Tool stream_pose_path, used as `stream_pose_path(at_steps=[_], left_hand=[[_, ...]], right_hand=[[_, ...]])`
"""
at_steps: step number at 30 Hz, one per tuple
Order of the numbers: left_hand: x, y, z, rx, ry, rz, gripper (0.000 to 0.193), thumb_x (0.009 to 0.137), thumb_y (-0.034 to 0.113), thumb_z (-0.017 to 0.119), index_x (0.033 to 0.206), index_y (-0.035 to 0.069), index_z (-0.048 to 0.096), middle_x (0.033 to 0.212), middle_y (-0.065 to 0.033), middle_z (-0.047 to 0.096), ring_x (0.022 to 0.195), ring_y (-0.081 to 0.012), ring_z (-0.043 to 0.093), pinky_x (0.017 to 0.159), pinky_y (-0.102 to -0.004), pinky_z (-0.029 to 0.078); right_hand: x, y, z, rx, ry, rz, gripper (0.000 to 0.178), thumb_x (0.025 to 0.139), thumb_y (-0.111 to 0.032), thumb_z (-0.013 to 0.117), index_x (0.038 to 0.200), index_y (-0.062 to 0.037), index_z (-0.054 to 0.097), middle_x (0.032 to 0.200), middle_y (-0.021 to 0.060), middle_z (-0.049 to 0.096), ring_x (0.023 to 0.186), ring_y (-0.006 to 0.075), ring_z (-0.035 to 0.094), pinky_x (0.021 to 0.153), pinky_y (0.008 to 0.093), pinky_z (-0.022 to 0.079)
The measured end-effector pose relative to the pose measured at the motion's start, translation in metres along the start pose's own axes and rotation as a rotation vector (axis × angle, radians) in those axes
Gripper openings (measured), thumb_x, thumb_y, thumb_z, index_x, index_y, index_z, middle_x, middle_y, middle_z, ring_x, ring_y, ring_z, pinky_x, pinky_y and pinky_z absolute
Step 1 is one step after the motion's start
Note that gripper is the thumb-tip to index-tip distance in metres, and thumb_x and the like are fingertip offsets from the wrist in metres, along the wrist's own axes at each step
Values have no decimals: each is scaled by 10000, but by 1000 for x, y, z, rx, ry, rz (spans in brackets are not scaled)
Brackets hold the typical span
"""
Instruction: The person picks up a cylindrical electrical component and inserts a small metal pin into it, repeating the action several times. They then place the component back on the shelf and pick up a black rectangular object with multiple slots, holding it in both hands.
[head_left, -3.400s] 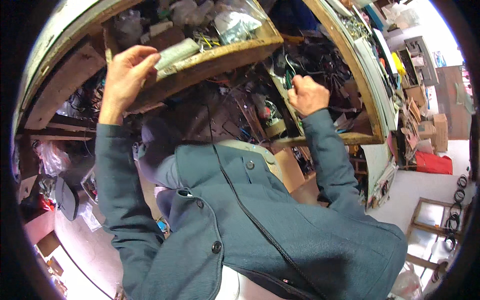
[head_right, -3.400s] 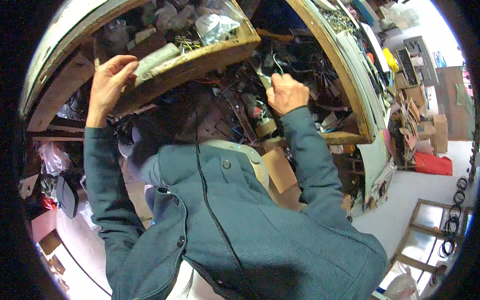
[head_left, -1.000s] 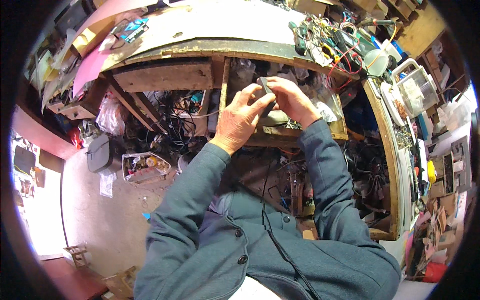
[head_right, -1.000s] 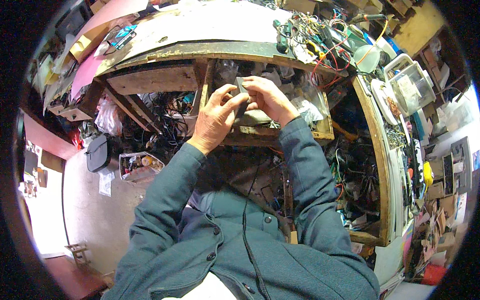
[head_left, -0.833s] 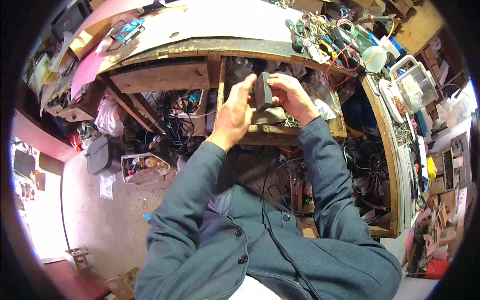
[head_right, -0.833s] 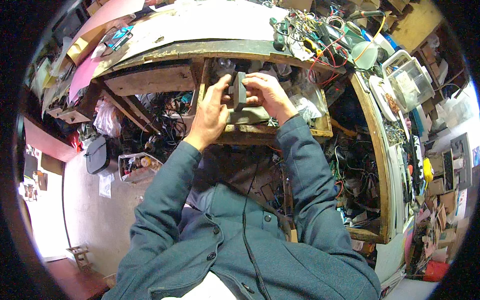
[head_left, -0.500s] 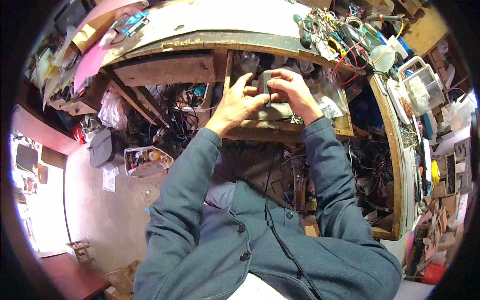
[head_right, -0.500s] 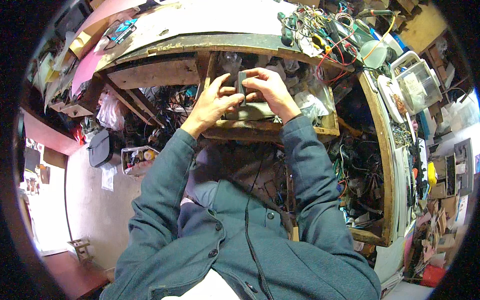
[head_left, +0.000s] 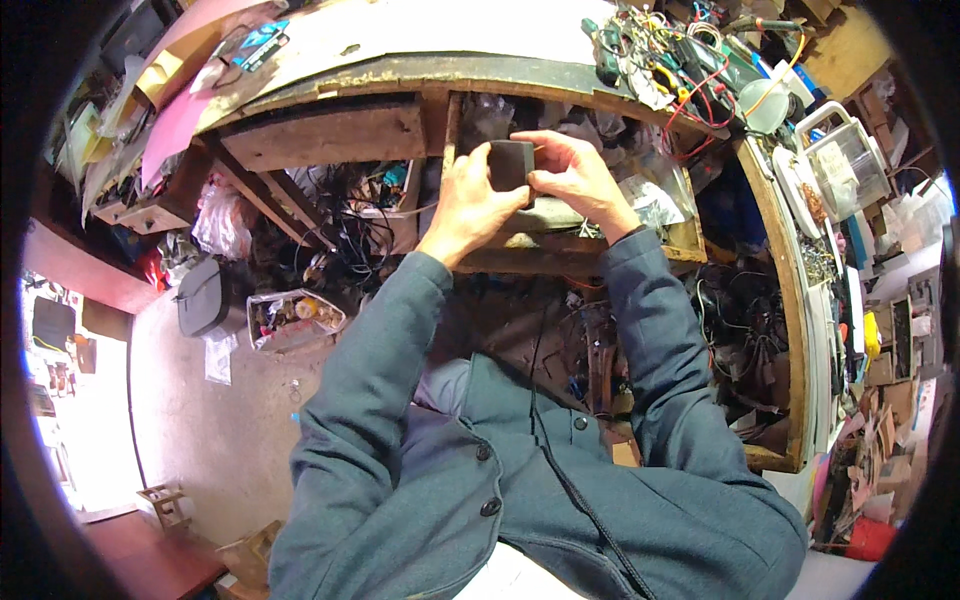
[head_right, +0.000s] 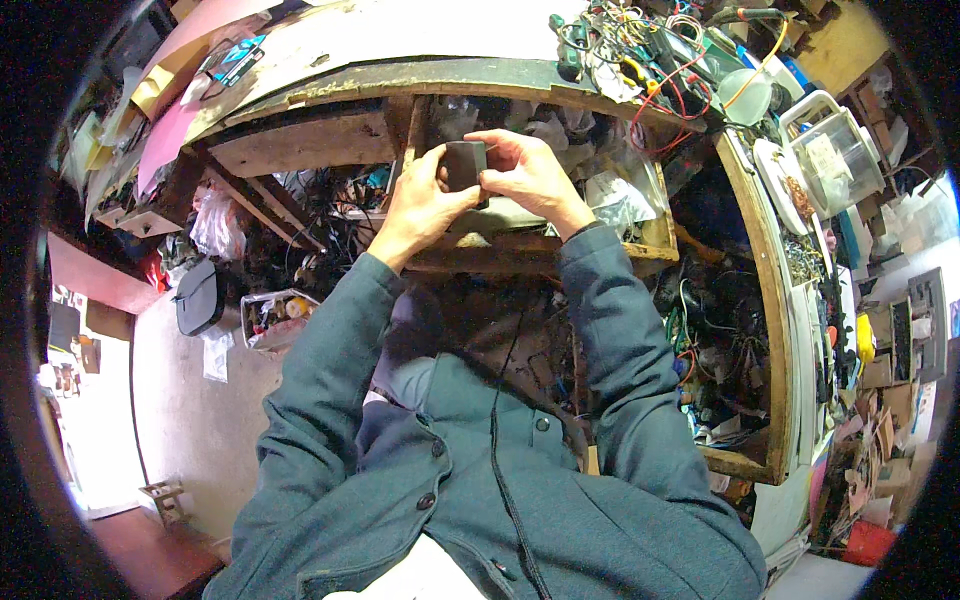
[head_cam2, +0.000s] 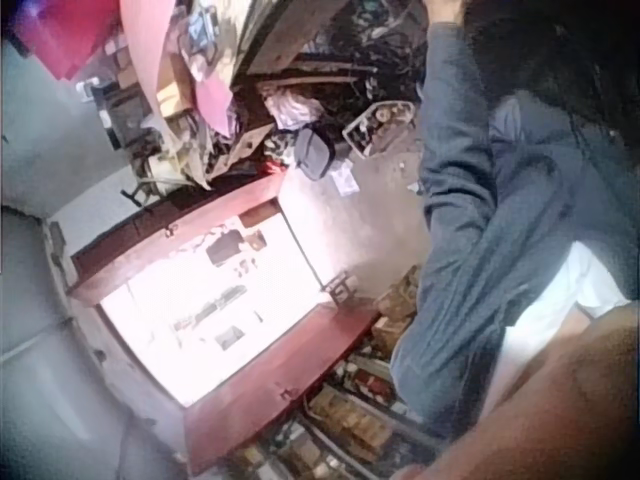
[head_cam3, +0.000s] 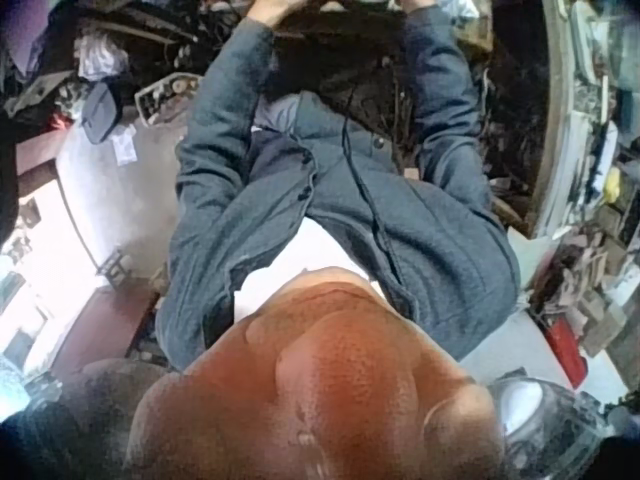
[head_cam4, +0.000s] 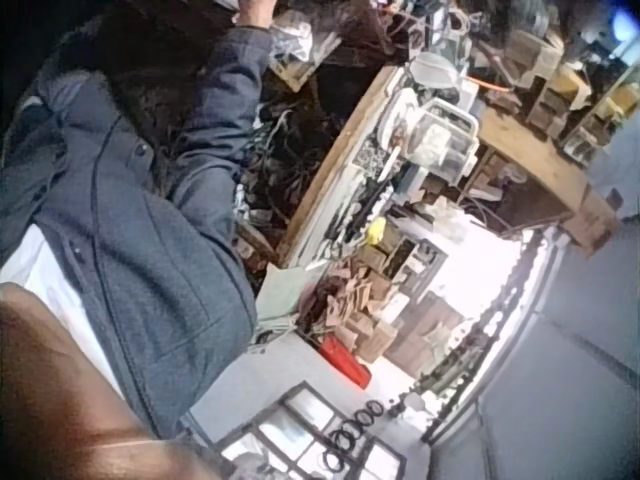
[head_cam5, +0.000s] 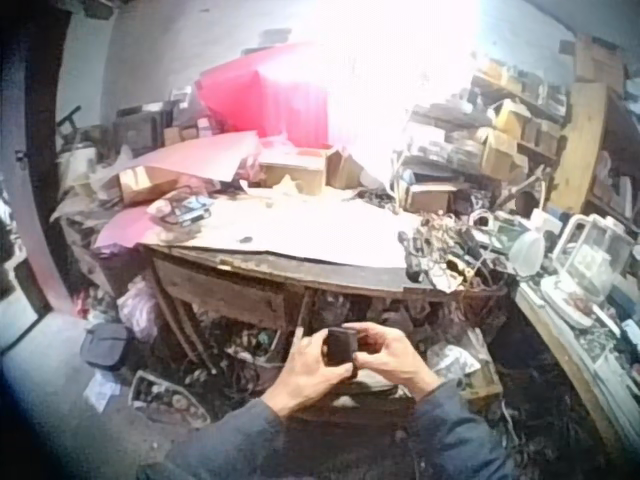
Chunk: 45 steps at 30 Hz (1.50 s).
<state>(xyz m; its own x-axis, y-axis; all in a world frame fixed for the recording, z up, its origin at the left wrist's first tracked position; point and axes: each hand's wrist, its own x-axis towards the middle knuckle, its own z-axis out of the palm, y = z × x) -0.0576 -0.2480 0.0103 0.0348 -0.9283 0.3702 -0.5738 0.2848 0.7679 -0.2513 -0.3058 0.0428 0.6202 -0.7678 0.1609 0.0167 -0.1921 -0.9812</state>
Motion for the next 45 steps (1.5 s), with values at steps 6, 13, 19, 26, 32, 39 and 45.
stream_pose_path(at_steps=[6,13,19,26,32,39,45], left_hand=[[-3,1,4,37,81,4,627,730,266,853,1232,-37,632,1018,-176,713,948,-298,703,840,-392,568],[0,-5,3,-19,6,-33,628,763,229,834,1278,-50,606,986,-111,729,829,-161,707,747,-324,581],[4,-10,-11,-681,-127,-280,470,887,134,642,1321,-23,554,1119,-103,682,1030,-197,674,890,-377,576],[0,-10,-30,-1279,-248,-276,390,946,33,425,1317,3,543,1291,-136,632,1192,-273,641,1032,-518,544],[0,-1,-32,-1246,-302,-282,447,937,30,427,1374,0,513,1333,-130,613,1225,-283,626,995,-548,573],[1,-4,-33,-1199,-350,-230,443,931,19,507,1372,4,483,1296,-137,616,1180,-269,644,930,-534,611],[-1,-2,-34,-1211,-286,-311,504,958,145,624,1417,6,469,1259,-138,652,1075,-245,693,850,-451,629]], right_hand=[[3,11,16,-388,122,-86,524,793,-5,660,1313,26,602,1007,94,735,858,131,689,801,291,576],[3,14,12,-350,186,-149,534,800,-21,664,1331,-14,618,923,65,725,802,105,664,750,277,557],[5,2,4,-154,334,-122,487,850,8,634,1336,-10,611,950,67,730,811,85,656,712,250,538],[4,1,-3,-44,512,-153,412,874,-16,648,1285,-34,671,903,-15,703,701,20,514,607,197,411],[0,-2,-6,72,555,-97,389,884,-24,661,1270,-53,695,893,-33,680,717,14,513,627,184,407],[4,6,-12,153,596,-125,354,904,-17,657,1256,-24,695,969,-7,707,773,33,571,698,198,465],[3,-2,-7,139,573,-152,328,919,-13,653,1244,-14,697,1024,24,716,880,68,625,815,219,506]])
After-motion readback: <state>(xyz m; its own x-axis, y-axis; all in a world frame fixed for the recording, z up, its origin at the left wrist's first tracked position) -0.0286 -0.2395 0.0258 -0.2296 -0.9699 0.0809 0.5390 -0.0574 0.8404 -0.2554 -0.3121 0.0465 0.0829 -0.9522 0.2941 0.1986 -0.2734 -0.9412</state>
